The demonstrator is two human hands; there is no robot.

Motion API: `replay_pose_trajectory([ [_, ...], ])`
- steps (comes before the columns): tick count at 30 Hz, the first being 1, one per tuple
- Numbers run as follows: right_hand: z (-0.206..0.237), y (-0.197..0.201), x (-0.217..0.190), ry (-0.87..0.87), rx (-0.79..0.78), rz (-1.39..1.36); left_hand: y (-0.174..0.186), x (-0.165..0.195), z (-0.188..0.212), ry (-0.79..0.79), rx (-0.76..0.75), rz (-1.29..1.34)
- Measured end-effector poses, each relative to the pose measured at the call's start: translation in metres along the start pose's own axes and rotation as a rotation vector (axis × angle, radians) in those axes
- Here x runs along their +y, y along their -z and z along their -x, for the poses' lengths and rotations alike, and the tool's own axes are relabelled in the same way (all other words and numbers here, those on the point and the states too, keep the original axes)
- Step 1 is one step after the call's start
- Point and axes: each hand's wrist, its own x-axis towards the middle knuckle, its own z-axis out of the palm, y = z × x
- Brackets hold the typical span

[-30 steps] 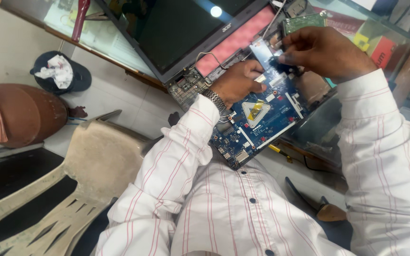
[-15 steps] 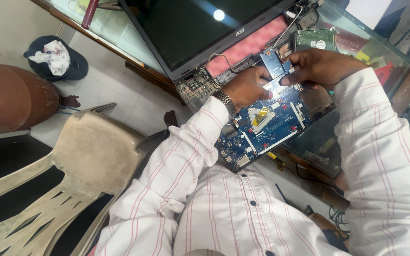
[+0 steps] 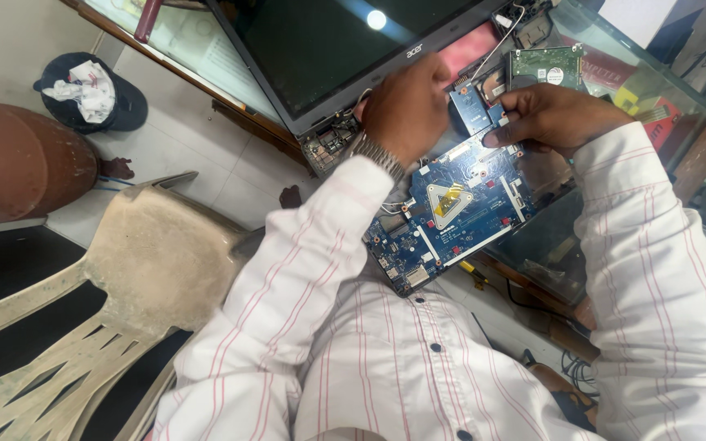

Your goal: The person sits at a glass work table repairing a disassembled Acer laptop. The person lifts the motherboard, aligns it in the laptop chassis, connects a ribbon cable, seats a small board and works on connectors by hand, then picks up a cup.

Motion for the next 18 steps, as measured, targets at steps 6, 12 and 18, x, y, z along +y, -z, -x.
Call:
replay_pose_trajectory([
  [6,0.002,0.000,-0.002,-0.010,-0.011,-0.002,0.009,0.022,-0.053,-0.134,-0.048,-0.013],
  [12,0.004,-0.002,-0.006,-0.036,0.050,0.036,0.009,0.045,-0.077,-0.154,-0.234,0.083],
  [18,-0.001,0.007,0.001,-0.041,0.020,0.066,0.023,0.033,-0.084,-0.010,-0.282,0.024],
])
